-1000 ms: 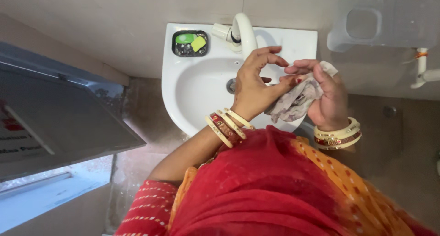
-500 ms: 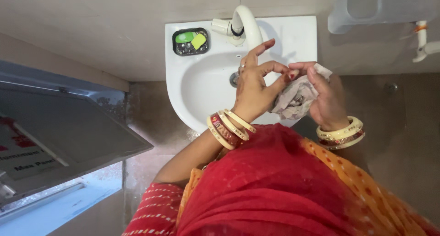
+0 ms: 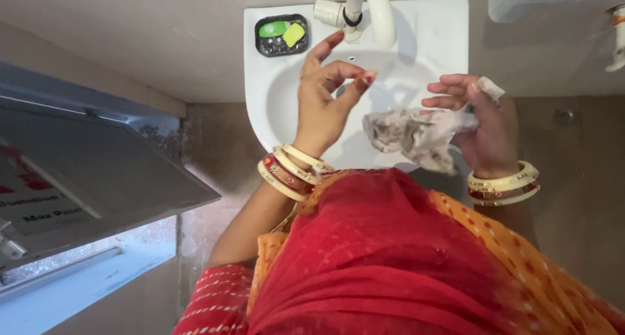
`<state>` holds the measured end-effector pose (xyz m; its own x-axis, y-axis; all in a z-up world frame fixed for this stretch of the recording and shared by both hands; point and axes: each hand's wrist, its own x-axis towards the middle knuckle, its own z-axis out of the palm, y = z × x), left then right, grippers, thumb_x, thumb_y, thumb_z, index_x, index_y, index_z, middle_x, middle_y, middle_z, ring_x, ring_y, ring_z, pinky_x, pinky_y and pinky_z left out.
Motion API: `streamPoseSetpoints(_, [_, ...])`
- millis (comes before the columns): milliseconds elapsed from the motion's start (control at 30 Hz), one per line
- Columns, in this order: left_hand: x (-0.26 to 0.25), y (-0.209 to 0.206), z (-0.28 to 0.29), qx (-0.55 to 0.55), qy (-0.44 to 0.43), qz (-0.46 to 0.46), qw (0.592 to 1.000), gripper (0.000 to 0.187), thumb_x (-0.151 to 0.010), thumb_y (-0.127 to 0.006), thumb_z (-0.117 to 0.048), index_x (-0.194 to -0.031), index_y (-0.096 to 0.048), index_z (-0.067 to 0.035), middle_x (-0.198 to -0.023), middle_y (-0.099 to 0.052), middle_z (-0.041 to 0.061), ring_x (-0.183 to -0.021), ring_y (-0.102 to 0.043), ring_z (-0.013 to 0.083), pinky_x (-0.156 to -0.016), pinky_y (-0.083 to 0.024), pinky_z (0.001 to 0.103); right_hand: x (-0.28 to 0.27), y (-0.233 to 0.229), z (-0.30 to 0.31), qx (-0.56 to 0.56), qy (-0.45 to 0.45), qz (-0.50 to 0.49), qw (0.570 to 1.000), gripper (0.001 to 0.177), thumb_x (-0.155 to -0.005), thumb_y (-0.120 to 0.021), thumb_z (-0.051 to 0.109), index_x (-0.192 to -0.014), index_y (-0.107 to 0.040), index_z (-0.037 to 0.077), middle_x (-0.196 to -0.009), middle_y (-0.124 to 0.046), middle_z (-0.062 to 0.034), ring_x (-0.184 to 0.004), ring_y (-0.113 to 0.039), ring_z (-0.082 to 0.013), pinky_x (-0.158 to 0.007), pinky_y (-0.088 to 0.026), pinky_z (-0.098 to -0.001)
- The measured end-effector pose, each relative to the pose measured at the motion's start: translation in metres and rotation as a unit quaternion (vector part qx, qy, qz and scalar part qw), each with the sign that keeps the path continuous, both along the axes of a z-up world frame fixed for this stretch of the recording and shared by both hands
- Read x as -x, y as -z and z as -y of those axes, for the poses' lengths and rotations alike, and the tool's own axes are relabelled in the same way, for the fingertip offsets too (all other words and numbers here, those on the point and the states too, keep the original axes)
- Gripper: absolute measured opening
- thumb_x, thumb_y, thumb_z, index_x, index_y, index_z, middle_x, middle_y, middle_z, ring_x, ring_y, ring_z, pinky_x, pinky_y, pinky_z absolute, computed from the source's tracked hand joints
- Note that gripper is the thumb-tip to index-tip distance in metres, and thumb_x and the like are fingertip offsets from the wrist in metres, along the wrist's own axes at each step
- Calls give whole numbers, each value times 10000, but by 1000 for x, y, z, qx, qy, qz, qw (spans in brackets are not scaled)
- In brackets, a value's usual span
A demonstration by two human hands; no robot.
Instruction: The person picks up a detergent packet from the floor, rinses a small plastic container and a cloth in a sink, and wipes down a wall-mounted holder with the cloth.
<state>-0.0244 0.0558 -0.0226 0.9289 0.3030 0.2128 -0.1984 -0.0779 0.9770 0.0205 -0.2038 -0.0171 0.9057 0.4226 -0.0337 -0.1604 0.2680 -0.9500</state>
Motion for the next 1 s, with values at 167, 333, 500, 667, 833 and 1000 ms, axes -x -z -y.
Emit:
streamPoseSetpoints(167, [6, -1, -26, 15, -8, 2, 1000, 137, -900, -803, -229, -892, -763, -99, -1551, -415, 116, -1196, -651, 251, -916, -617, 317, 3, 4, 5, 24, 43, 27, 998, 401, -1160, -462, 282, -1295, -564, -82, -1215, -653, -270, -1048, -709, -342, -930, -619, -502])
streamPoseSetpoints(333, [2, 2, -47, -153, -63, -46, 985, 172, -877, -834, -280, -913, -806, -115, -1527, -475, 125, -1362, -480, 294, -950, -576, 396, 2, 9, 33, 13, 88, -35, 995, 416, -1180, -410, 376, -1316, -585, 23, -1251, -679, -180, -1027, -726, -299, -922, -634, -480])
streamPoseSetpoints(500, [-18, 27, -60, -220, -92, -61, 969, 188, -835, -861, -311, -889, -830, -134, -1503, -487, 140, -1390, -406, 348, -1079, -417, 479, -2, 22, 80, -43, 98, 5, 994, 375, -1263, -381, 371, -1283, -535, 30, -1234, -623, -148, -1054, -680, -295, -978, -581, -485])
streamPoseSetpoints(667, [-41, 79, -71, -272, -110, -82, 952, 181, -811, -872, -324, -840, -838, -149, -1488, -489, 152, -1404, -355, 382, -1163, -320, 505, -3, 37, 103, -12, 153, 28, 988, 295, -1255, -367, 295, -1357, -505, 55, -1282, -604, -126, -1101, -660, -266, -1034, -563, -458])
streamPoseSetpoints(833, [-59, 133, -76, -297, -107, -196, 929, 217, -764, -880, -365, -802, -824, -158, -1462, -502, 172, -1398, -312, 429, -1160, -312, 527, 2, 35, 101, 23, 170, 34, 985, 301, -1234, -355, 270, -1380, -506, 54, -1293, -597, -101, -1104, -649, -234, -1067, -572, -435])
streamPoseSetpoints(1000, [-60, 157, -73, -337, -63, -258, 903, 264, -742, -882, -417, -936, -833, -245, -1510, -383, 221, -1433, -237, 456, -1186, -290, 529, 3, 33, 92, 43, 154, 70, 985, 279, -1229, -372, 270, -1325, -540, 69, -1228, -599, -107, -1063, -660, -227, -1008, -574, -419])
